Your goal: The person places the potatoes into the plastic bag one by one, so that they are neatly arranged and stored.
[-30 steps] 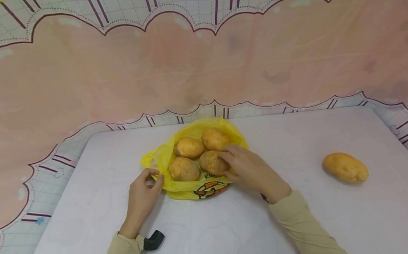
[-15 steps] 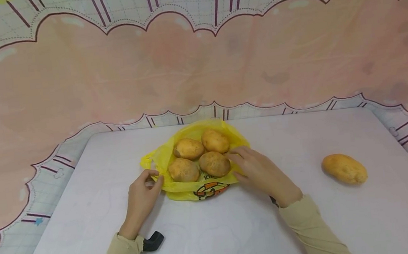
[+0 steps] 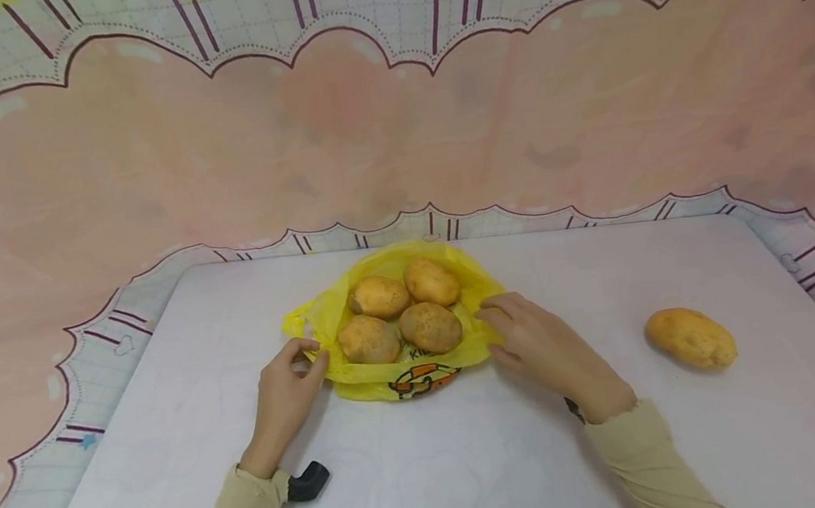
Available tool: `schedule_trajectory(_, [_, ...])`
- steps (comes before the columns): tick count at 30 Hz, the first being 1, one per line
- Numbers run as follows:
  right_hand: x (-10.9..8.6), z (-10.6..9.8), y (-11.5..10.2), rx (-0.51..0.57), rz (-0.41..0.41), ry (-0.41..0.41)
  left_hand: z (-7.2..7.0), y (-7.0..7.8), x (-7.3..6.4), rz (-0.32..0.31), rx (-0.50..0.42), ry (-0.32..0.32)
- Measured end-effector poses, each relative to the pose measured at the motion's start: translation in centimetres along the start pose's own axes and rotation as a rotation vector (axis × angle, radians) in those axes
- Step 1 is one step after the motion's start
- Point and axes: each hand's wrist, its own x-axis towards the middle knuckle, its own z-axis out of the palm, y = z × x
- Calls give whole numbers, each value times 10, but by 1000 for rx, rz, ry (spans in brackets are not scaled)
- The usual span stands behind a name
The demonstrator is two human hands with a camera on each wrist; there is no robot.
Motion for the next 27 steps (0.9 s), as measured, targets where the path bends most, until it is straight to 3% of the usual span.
schedule_trajectory(20, [-30,-12,12,-26,30,54,1,-2,-1,1,-5,-4])
schedule_trajectory(27, [-43,-21,20,-44,76,67,1,-2,-1,5,-8,2])
